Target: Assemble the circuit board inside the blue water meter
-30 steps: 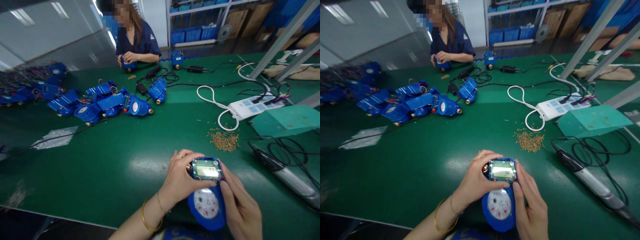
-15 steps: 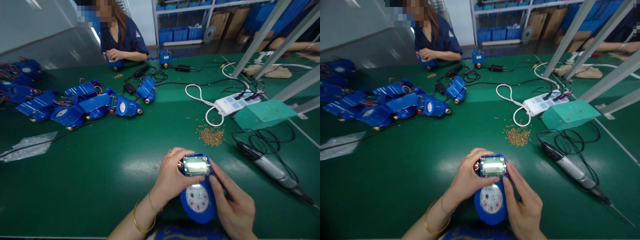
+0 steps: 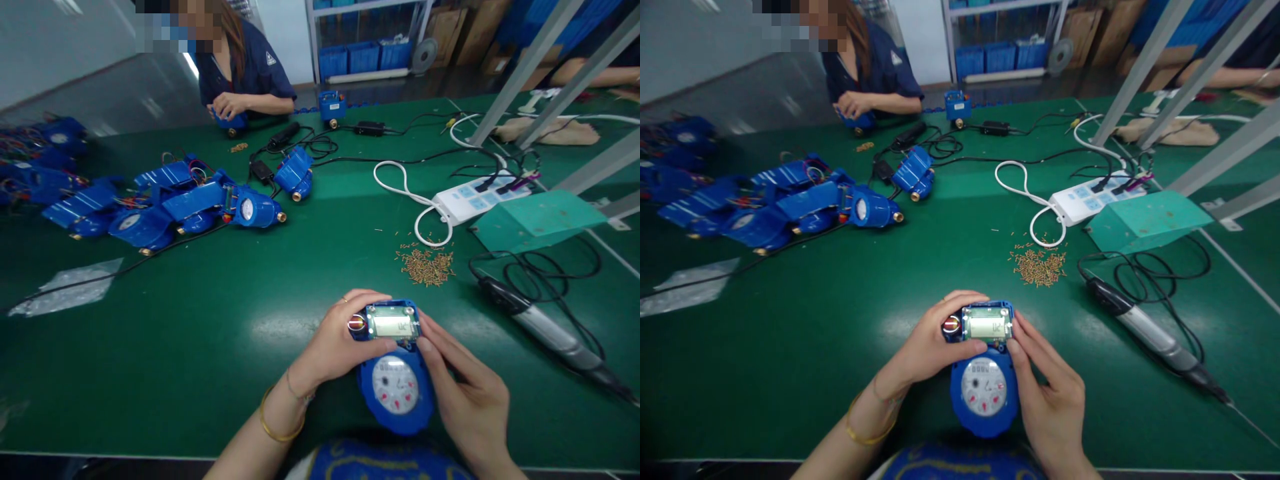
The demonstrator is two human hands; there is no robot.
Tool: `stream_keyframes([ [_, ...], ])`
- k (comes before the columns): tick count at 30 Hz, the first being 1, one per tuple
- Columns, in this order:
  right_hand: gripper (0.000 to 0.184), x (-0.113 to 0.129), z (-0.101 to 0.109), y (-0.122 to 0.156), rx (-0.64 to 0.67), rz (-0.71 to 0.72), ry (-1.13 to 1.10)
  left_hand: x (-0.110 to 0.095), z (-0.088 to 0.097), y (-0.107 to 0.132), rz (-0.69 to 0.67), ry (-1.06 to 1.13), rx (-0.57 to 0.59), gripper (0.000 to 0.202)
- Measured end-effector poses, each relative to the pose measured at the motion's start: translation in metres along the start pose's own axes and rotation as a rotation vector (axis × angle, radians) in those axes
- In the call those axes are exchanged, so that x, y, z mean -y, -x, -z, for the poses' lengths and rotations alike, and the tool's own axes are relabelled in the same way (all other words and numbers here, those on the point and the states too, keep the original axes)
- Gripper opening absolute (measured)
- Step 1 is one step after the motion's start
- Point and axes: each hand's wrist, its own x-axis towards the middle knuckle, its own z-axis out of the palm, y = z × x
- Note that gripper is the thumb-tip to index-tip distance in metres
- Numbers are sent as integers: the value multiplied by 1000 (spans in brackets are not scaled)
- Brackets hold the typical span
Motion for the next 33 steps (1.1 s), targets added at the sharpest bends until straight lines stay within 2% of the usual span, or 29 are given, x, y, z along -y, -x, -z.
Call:
stream_keyframes([
  [4, 24, 0, 0, -2, 15, -65, -47, -1, -2, 0, 79, 11, -11, 54],
  [8, 24, -1, 1, -3, 24, -82, -65, 2, -6, 3, 198, 202, -52, 59],
  [11, 24, -2, 3, -4, 30, -65, -58, 7, -9, 4, 235, 274, -61, 60],
  [15, 24, -5, 6, -7, 58, -40, -47, 14, -7, 3, 130, 211, -93, 62],
  [17, 23, -6, 7, -8, 68, -33, -57, 17, -3, 2, 74, 196, -60, 62],
  [21, 23, -7, 6, -9, 72, -20, -71, 20, 2, 0, 131, 266, 63, 65],
  [25, 23, -9, 6, -11, 74, 3, -88, 22, 3, -2, 122, 236, 34, 64],
  [33, 28, -10, 29, -32, 303, 102, -91, 20, 2, -3, 115, 244, 3, 65],
])
